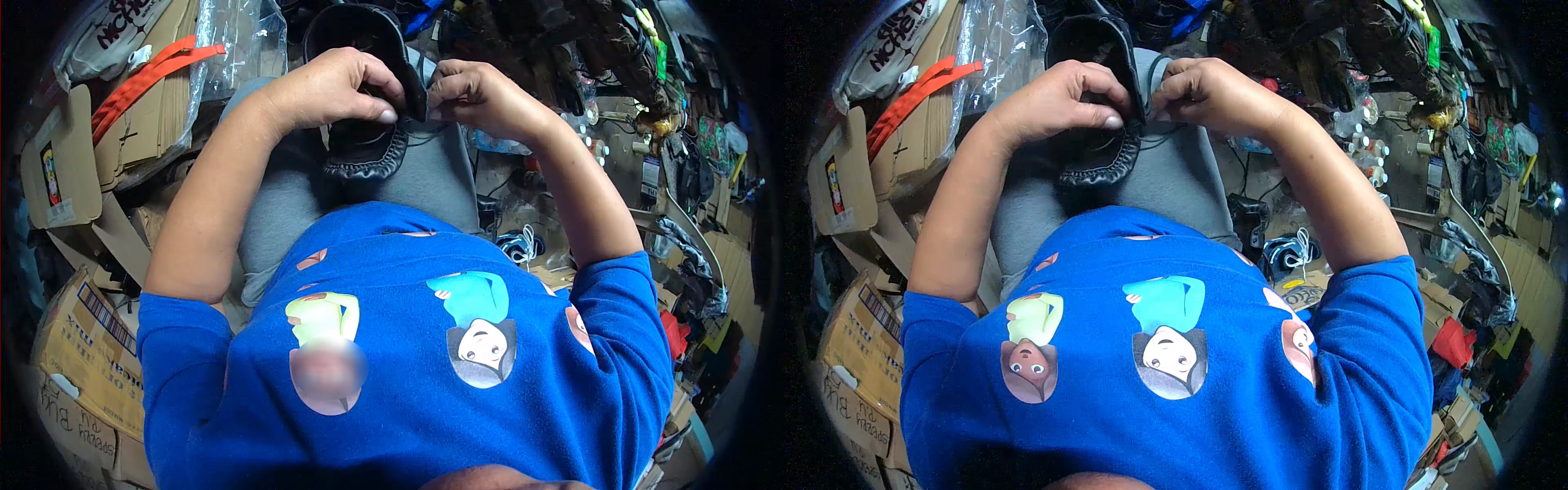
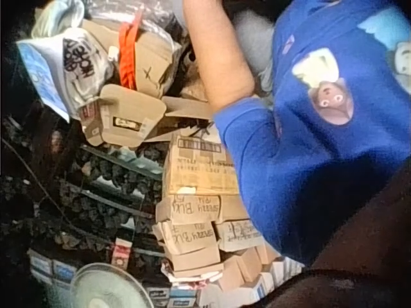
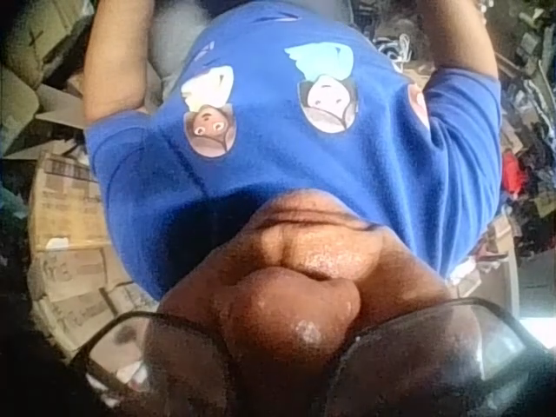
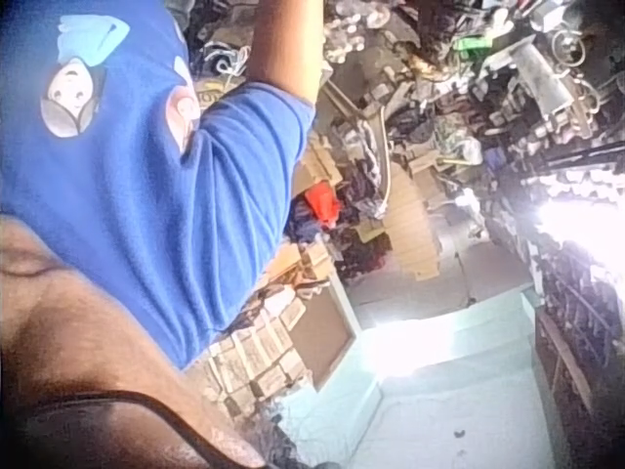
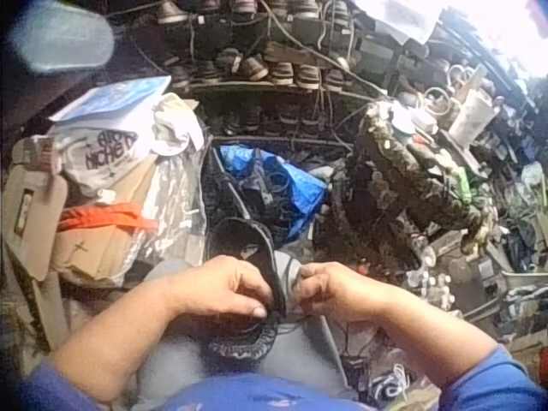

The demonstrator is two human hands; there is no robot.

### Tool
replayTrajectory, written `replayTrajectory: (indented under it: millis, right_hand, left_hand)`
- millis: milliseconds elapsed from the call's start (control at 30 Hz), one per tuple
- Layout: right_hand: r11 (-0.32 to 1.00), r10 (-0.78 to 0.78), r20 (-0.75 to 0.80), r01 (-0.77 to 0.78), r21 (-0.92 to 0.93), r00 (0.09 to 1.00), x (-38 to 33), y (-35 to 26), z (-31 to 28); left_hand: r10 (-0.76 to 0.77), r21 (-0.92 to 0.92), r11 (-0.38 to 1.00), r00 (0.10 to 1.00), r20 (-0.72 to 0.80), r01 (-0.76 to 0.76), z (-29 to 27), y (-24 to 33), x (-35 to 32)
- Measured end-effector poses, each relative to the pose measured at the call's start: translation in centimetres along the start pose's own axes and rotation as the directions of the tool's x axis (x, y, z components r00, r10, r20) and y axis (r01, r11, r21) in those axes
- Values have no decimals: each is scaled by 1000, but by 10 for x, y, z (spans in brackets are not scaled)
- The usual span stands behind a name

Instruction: Sew the inner lining of a black shoe by hand using a needle and thread.

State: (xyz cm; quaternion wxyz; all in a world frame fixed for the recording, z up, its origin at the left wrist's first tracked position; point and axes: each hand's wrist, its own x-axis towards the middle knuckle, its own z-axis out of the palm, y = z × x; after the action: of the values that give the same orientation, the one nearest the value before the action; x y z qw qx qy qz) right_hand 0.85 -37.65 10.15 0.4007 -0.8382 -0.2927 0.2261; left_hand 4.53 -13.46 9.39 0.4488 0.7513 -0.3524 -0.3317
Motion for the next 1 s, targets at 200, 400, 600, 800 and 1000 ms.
replayTrajectory:
  millis: [200,400,600,800,1000]
  right_hand:
    - [983,-34,0,33,180,999,8,12,9]
    - [995,-81,-103,87,52,991,14,-2,36]
    - [966,-182,-233,130,-223,955,5,-20,40]
    - [952,-166,-270,83,-294,948,-2,-29,50]
    - [971,-121,-259,61,-231,958,-6,-29,55]
  left_hand:
    - [80,73,995,994,-76,-75,4,-8,-8]
    - [112,113,990,956,-272,-84,15,-24,-32]
    - [182,263,963,594,-784,53,44,2,-68]
    - [-145,14,985,857,-495,175,57,1,-75]
    - [-58,210,964,897,-438,165,61,5,-82]
